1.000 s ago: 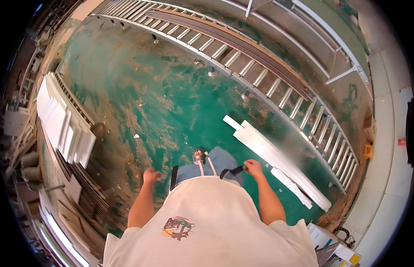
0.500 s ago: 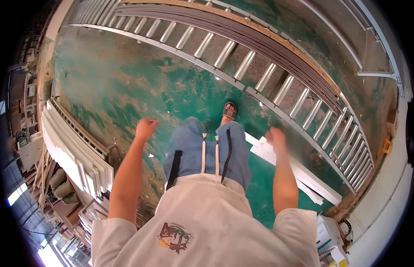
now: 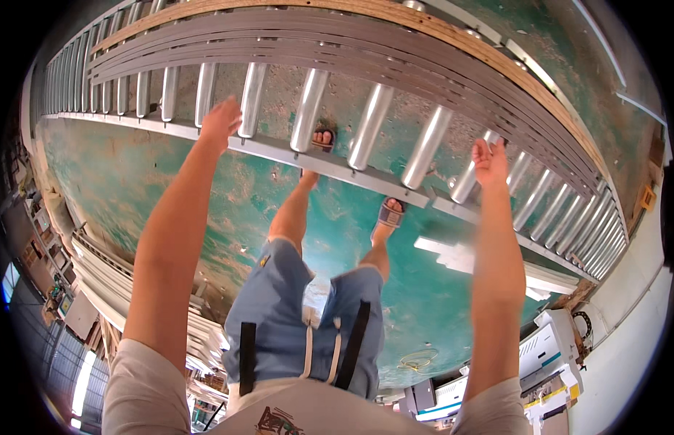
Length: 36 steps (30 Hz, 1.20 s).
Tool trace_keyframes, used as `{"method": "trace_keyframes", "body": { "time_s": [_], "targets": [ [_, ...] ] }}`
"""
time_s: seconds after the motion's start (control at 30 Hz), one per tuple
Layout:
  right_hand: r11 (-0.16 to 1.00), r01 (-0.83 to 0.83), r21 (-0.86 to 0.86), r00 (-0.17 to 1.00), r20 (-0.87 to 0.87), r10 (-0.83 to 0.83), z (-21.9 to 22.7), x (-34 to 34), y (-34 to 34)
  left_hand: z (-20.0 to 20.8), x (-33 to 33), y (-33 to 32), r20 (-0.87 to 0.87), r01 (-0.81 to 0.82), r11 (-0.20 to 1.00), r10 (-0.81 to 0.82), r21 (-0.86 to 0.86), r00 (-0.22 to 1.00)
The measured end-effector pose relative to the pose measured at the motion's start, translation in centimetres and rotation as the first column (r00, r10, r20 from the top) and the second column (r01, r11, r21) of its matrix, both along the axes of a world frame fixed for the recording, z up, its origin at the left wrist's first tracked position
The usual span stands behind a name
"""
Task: The person repeatedly picks up long, thin wooden strips from a metal rack and places them into slots on a large, curved wooden board. The person aligns the strips with existing pegs on the board and adjusts them by hand. The task involves repetitive handling of multiple wooden strips in a workshop setting.
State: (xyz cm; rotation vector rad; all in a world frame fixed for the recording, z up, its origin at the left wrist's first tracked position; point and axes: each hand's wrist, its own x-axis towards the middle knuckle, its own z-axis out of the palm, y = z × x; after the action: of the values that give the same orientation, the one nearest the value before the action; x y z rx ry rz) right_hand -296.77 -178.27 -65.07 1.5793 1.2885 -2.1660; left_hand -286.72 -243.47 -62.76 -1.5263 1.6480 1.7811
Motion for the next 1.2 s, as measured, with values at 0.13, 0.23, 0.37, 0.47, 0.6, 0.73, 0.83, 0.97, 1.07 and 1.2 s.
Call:
{"method": "trace_keyframes", "body": {
  "time_s": [0.13, 0.23, 0.37, 0.47, 0.6, 0.73, 0.83, 0.97, 1.07, 1.2],
  "targets": [
    [0.994, 0.078, -0.083, 0.997, -0.002, -0.078, -5.0, -2.4, 1.8, -7.4, -8.2, -1.3, 0.111, -0.25, 0.968, 0.246, 0.022, 0.963],
    [0.989, 0.129, -0.07, 0.991, -0.01, -0.13, -5.5, -4.0, 1.0, -9.4, -10.9, -1.8, 0.092, -0.321, 0.947, 0.32, 0.0, 0.943],
    [0.992, 0.094, -0.087, 0.995, -0.021, -0.096, -6.5, -4.2, 0.1, -11.3, -11.7, -7.0, -0.026, -0.381, 0.883, 0.403, 0.274, 0.915],
    [0.991, 0.115, -0.071, 0.989, -0.084, -0.121, -2.3, -2.2, 0.7, -8.6, -11.7, -3.9, -0.026, -0.412, 0.876, 0.432, 0.252, 0.901],
    [0.983, 0.155, -0.096, 0.97, -0.173, -0.17, 7.0, 2.0, 2.3, 0.7, -10.2, -1.8, -0.001, -0.41, 0.893, 0.417, 0.186, 0.909],
    [0.987, 0.117, -0.114, 0.948, -0.282, -0.145, 21.1, 5.2, 3.0, 15.1, -6.6, -0.6, -0.126, -0.32, 0.921, 0.352, 0.224, 0.927],
    [0.982, 0.173, -0.077, 0.902, -0.388, -0.189, 32.9, 9.9, 6.6, 26.5, -6.7, 2.5, -0.22, -0.175, 0.934, 0.25, 0.311, 0.943],
    [0.944, 0.328, -0.041, 0.764, -0.577, -0.291, 49.0, 16.9, 10.9, 43.1, -6.8, 8.3, -0.373, 0.018, 0.921, 0.139, 0.388, 0.917],
    [0.95, 0.305, -0.063, 0.602, -0.761, -0.243, 58.1, 24.8, 13.6, 50.2, -5.1, 11.5, -0.501, 0.168, 0.862, 0.11, 0.479, 0.859],
    [0.938, 0.338, 0.081, 0.466, -0.88, -0.092, 68.1, 37.0, 13.8, 58.0, -0.8, 17.0, -0.692, 0.447, 0.723, 0.058, 0.526, 0.72]
  ]
}}
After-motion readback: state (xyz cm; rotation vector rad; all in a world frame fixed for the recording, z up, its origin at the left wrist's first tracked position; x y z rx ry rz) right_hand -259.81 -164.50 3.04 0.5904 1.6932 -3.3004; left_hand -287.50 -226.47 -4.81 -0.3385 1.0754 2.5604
